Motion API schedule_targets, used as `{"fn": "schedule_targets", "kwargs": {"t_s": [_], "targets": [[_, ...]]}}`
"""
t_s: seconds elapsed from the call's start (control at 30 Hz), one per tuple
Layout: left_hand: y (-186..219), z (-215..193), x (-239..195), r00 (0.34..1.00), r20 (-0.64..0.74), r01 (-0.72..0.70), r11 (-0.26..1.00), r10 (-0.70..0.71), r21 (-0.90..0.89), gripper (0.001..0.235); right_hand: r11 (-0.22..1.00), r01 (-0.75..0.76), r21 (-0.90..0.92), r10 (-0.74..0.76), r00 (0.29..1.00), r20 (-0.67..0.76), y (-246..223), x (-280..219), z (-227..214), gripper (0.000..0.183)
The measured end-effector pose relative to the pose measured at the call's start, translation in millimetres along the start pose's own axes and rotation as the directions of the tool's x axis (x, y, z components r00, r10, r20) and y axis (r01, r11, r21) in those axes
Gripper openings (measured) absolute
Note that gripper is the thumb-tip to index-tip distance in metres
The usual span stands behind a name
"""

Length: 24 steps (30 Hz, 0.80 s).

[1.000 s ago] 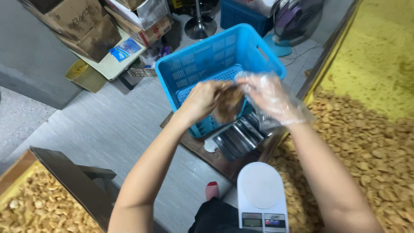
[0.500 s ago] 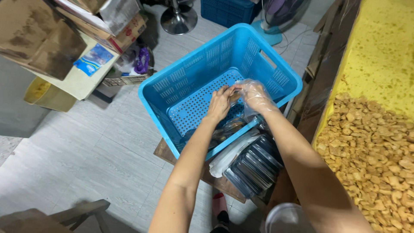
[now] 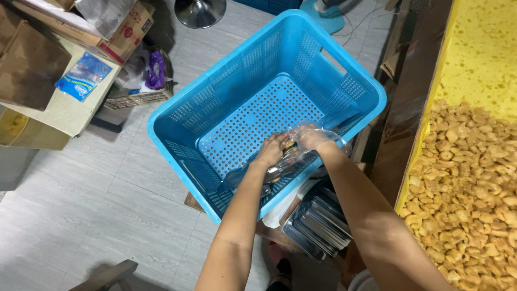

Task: The person fills small plastic bags with fried dough snacks using their gloved hands, weighs the bags on a digital scale, and places them into a blue plastic basket.

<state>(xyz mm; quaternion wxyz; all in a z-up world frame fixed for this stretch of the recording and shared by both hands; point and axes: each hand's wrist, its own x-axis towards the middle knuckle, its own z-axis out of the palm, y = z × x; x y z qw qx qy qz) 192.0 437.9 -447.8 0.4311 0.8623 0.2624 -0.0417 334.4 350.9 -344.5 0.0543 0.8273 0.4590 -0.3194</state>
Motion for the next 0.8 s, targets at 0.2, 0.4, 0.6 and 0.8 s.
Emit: {"fn": "schedule_targets", "kwargs": {"t_s": [0.2,0.4,0.6,0.8], "targets": [[26.6,-41.8,-13.9,0.973,0.157,0.191,0.972,-0.169,-0.139,0.061,0.979,0.134,0.151,-0.095,0.966,-0.241,0.8,-23.9,-16.7,0.066],[74.8,-79.4,-82.2,0.944,-0.324,-0.07,0.923,-0.061,-0.378,0.026,0.706,0.56,0.433,-0.059,0.656,-0.753,38.0,-101.6,-37.5,0.031],[64.0,18.5,-250.0,0.975,-0.219,0.004,0.986,-0.04,-0.164,0.056,-0.159,0.641,0.751,0.264,0.761,-0.593,114.5,-207.0,38.5,0.041],[62.5,81.2,-284.8,0.812,0.352,0.494,0.226,-0.466,-0.839,0.066,-0.208,0.611,0.764,0.17,0.792,-0.587,105.1,-265.4,145.7,0.045]]}}
